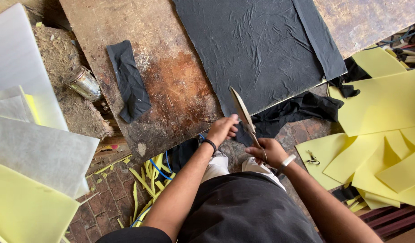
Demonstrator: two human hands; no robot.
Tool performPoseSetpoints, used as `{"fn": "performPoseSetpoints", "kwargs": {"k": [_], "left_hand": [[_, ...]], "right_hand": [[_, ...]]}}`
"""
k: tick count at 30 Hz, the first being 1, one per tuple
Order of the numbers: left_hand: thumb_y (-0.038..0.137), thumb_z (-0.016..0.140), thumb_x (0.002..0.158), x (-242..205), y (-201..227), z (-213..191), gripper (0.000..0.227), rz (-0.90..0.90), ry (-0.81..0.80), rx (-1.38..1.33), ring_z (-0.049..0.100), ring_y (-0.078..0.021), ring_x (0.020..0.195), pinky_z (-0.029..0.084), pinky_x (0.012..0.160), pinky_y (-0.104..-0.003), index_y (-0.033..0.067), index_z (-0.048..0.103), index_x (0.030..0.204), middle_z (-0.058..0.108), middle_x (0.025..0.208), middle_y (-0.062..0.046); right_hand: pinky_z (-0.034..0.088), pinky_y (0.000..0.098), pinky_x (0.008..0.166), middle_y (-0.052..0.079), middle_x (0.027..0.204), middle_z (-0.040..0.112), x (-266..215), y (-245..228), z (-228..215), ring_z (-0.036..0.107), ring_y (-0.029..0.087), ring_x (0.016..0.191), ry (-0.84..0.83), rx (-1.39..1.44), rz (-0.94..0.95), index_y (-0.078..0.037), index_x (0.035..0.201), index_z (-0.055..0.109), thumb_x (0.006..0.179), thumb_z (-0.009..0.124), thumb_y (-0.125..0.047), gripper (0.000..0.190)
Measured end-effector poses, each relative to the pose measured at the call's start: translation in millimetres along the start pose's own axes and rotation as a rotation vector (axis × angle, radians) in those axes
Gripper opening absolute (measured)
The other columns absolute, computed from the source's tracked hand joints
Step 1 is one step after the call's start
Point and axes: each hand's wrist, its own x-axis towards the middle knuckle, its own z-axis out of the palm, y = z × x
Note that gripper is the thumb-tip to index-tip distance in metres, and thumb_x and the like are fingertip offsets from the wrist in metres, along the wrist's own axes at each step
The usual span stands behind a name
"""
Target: The person places a yellow foam sheet on a wooden table, sprays an adhesive on it, lays a black fabric over the foam, smooths it, and trims the excess fabric with scissors. The person folds the trimmed edges over the foam and continues trimming to fit the fabric neatly.
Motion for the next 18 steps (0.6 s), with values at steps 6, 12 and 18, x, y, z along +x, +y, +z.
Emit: {"fn": "performPoseSetpoints", "kwargs": {"k": [6, 12, 18], "left_hand": [[0.037, 0.073, 0.093, 9.3, -11.0, -8.2, 0.030, -0.083, 0.132, 0.086, 0.071, -0.0113, 0.064, 0.055, 0.051, -0.028, 0.0071, 0.075, 0.094, 0.073, 0.077, -0.001], [0.023, 0.071, 0.093, 23.5, -13.4, -6.0, 0.017, -0.095, 0.176, 0.138, 0.072, -0.0098, 0.066, 0.057, 0.054, -0.027, 0.0066, 0.077, 0.092, 0.074, 0.077, -0.001], [0.016, 0.069, 0.090, 32.5, -24.5, -14.6, 0.015, -0.021, 0.125, 0.125, 0.076, -0.0089, 0.070, 0.060, 0.059, -0.028, 0.0056, 0.079, 0.095, 0.079, 0.083, -0.003]], "right_hand": [[0.049, 0.0325, 0.045, 0.008, 0.059, 0.059, -31.7, 77.4, -6.5, 0.057, 0.019, 0.047, -0.066, 0.163, 0.080, -0.003, 0.090, 0.072, 0.077, 0.076, -0.058, 0.057], [0.055, 0.0370, 0.060, 0.006, 0.069, 0.071, -30.1, 120.8, 19.4, 0.066, 0.019, 0.063, -0.093, -0.190, 0.156, -0.006, 0.091, 0.078, 0.079, 0.069, -0.067, 0.063], [0.049, 0.0321, 0.049, 0.004, 0.059, 0.055, -0.3, 85.5, 46.5, 0.056, 0.017, 0.048, -0.104, 0.262, 0.065, -0.002, 0.090, 0.066, 0.086, 0.077, -0.054, 0.053]]}}
